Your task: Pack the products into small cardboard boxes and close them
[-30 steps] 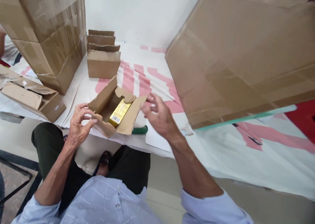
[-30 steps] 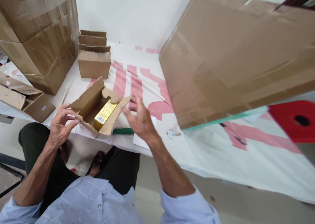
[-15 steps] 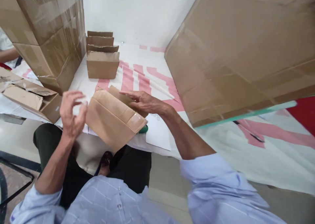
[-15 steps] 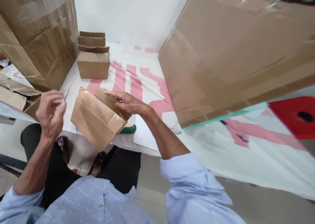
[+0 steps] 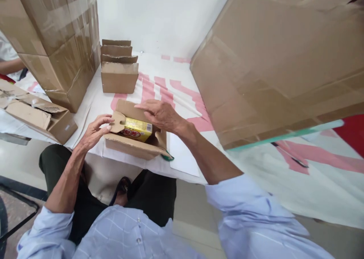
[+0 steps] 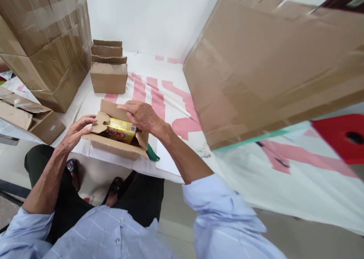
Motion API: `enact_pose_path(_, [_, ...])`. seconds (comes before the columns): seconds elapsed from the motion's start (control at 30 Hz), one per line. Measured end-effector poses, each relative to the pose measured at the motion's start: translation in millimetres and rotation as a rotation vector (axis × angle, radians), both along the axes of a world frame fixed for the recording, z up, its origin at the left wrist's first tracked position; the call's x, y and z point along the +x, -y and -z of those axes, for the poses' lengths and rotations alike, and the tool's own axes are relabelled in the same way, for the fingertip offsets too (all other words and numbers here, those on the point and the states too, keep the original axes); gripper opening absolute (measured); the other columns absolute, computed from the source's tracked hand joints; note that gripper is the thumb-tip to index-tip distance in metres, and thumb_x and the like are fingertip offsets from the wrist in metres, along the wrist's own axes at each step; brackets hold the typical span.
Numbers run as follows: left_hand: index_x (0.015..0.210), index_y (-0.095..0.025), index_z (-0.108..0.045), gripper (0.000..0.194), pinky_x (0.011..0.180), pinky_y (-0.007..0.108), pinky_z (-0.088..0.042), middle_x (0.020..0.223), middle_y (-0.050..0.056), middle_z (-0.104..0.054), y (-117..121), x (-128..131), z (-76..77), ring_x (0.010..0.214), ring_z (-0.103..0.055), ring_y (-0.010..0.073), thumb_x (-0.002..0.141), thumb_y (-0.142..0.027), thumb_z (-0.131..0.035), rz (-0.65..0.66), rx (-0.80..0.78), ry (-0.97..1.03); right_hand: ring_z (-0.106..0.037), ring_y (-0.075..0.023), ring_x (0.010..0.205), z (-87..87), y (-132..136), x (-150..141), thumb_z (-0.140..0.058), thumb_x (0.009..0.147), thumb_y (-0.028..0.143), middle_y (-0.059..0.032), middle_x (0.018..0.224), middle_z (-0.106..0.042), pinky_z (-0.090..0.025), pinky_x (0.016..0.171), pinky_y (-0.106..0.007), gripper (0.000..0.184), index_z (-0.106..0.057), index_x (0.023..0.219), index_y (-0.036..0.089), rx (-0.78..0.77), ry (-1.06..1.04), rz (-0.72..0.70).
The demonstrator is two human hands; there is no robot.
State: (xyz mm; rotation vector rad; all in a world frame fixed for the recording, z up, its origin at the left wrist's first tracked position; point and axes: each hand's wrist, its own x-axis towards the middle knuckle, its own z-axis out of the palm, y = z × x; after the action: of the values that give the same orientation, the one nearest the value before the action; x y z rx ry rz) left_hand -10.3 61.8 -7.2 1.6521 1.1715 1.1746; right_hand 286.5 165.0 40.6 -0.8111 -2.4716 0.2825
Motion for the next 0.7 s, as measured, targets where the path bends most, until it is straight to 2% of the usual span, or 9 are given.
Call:
enact_pose_path(0.1, [0.127,-0.028,-0.074,0.055,0.107,0.049,-0.057,0.162,0.012,-0.05,-5,-5,3.1,0.145,-0.054,0.0389,0.082,-0.059,-0.082,0.087,-0.057,-0.078,-0.067,-0.0291,0.118,6.8,6,-2,-0.056,0.095,0.013,-0.0098,0.125,-0.077,-0.057,0.1,-0.046,0.035,-0.08,0.119,0.023,0.233,0.046,0.076])
enact_pose_path(0.17, [0.137,-0.034,-0.069,0.067,0.111,0.053,-0.054,0.168,0.01,-0.044,-10,-6,1.7,0.15,-0.05,0.0408,0.077,-0.058,-0.087,0.153,-0.055,-0.135,-0.066,-0.0296,0.113,9.1,19,-1,-0.061,0.098,0.018,-0.0114,0.122,-0.075,-0.056,0.097,-0.046,0.024,-0.079,0.113,0.022,0.337,0.062,0.101])
enact_pose_path(0.23, [0.144,-0.036,-0.065,0.077,0.113,0.055,-0.052,0.166,0.01,-0.045,-14,-6,0.0,0.15,-0.049,0.0418,0.075,-0.058,-0.089,0.213,-0.055,-0.164,-0.065,-0.0277,0.103,9.5,35,2,-0.067,0.099,0.025,-0.0117,0.113,-0.075,-0.056,0.087,-0.042,0.015,-0.078,0.107,0.02,0.372,0.109,0.064])
enact_pose_path(0.3, [0.149,-0.036,-0.061,0.084,0.113,0.057,-0.052,0.164,0.011,-0.047,-17,-3,0.2,0.149,-0.049,0.0427,0.074,-0.06,-0.089,0.235,-0.062,-0.175,-0.064,-0.0268,0.098,8.7,49,5,-0.072,0.098,0.031,-0.0122,0.109,-0.074,-0.053,0.081,-0.04,0.014,-0.077,0.102,0.019,0.391,0.174,0.028])
enact_pose_path(0.4, [0.156,-0.034,-0.054,0.096,0.114,0.058,-0.051,0.166,0.013,-0.044,-17,0,4.9,0.149,-0.047,0.0442,0.072,-0.061,-0.09,0.205,-0.077,-0.18,-0.061,-0.0286,0.101,7.2,62,6,-0.073,0.098,0.032,-0.0145,0.112,-0.073,-0.049,0.083,-0.041,0.014,-0.076,0.098,0.018,0.448,0.224,0.069])
enact_pose_path(0.53, [0.163,-0.031,-0.046,0.105,0.114,0.056,-0.052,0.166,0.014,-0.041,-14,3,8.9,0.149,-0.048,0.0435,0.071,-0.062,-0.09,0.151,-0.088,-0.186,-0.059,-0.0248,0.092,7.4,70,5,-0.066,0.102,0.028,-0.0108,0.101,-0.073,-0.042,0.074,-0.037,0.014,-0.075,0.095,0.019,0.37,0.325,0.046])
enact_pose_path(0.6, [0.163,-0.032,-0.045,0.106,0.112,0.055,-0.053,0.164,0.014,-0.042,-12,5,7.6,0.147,-0.049,0.0424,0.072,-0.06,-0.09,0.142,-0.074,-0.21,-0.061,-0.0251,0.095,8.3,71,4,-0.07,0.101,0.029,-0.0113,0.108,-0.074,-0.042,0.072,-0.036,0.011,-0.075,0.101,0.019,0.287,0.404,0.074])
enact_pose_path(0.7, [0.163,-0.034,-0.044,0.105,0.109,0.055,-0.055,0.161,0.014,-0.046,-9,6,4.5,0.145,-0.05,0.0413,0.072,-0.059,-0.091,0.142,-0.042,-0.239,-0.061,-0.0298,0.106,10.2,67,2,-0.079,0.095,0.035,-0.0157,0.12,-0.072,-0.045,0.079,-0.038,0.027,-0.072,0.115,0.017,0.178,0.5,0.21])
